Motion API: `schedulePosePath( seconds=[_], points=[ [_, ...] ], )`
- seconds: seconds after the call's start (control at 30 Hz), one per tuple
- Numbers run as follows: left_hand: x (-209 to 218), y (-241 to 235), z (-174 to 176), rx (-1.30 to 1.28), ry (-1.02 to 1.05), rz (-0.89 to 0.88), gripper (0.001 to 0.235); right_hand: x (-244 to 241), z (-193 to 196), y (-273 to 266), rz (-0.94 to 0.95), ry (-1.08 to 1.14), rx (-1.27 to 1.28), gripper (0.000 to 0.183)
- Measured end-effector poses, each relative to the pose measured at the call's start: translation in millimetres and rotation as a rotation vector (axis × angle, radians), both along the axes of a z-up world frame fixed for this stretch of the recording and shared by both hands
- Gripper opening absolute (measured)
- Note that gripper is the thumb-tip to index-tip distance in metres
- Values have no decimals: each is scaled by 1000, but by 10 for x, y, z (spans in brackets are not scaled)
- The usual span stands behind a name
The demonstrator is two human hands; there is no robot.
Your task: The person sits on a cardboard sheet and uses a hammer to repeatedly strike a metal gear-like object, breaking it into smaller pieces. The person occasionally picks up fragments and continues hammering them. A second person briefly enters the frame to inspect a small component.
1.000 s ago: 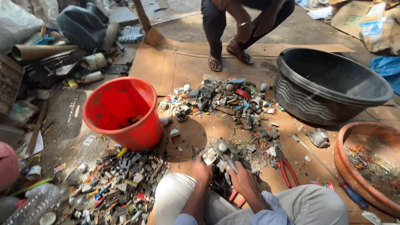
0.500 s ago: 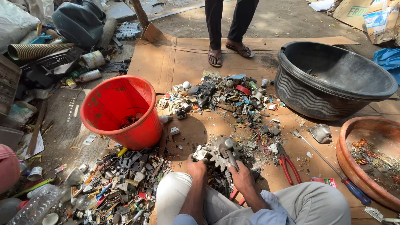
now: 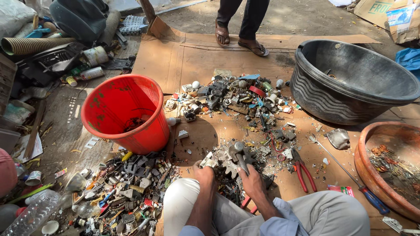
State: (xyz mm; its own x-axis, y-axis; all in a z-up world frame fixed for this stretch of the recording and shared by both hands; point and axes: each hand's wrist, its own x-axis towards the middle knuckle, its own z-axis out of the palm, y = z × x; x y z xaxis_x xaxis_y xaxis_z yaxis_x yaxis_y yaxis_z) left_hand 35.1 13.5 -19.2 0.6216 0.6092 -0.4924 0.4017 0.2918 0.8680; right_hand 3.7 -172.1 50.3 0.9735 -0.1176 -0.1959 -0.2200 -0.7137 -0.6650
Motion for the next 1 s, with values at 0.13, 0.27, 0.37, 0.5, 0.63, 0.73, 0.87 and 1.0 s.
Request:
schedulePosePath(
  seconds=[0.13, 0.27, 0.37, 0.5, 0.63, 0.73, 0.87, 1.0],
  points=[
    [46, -26, -153, 79, -48, 22, 56, -113, 232, -7, -8, -108, -25, 53],
    [52, -55, -107, -33, -19, 29, 52, -37, 259, 64, 89, 46, -178, 50],
    [-9, -13, -154, 61, 15, -28, 53, 41, 276, 45, 59, 126, -100, 45],
    [15, -14, -102, 86, -49, 7, 57, 31, 332, 49, 6, -55, 28, 42],
    [-50, -15, 64, -71, 92, -56, 51, -27, 351, 70, 10, -19, -20, 44],
    [-27, -52, 24, -29, 30, -25, 53, 34, 322, 83, 96, 106, -124, 44],
    [70, -35, -316, 142, -113, 29, 56, 106, 302, 70, 133, 64, -190, 46],
    [29, -21, -279, 87, -47, 10, 59, -35, 429, 112, 67, -63, -32, 48]
  ],
)
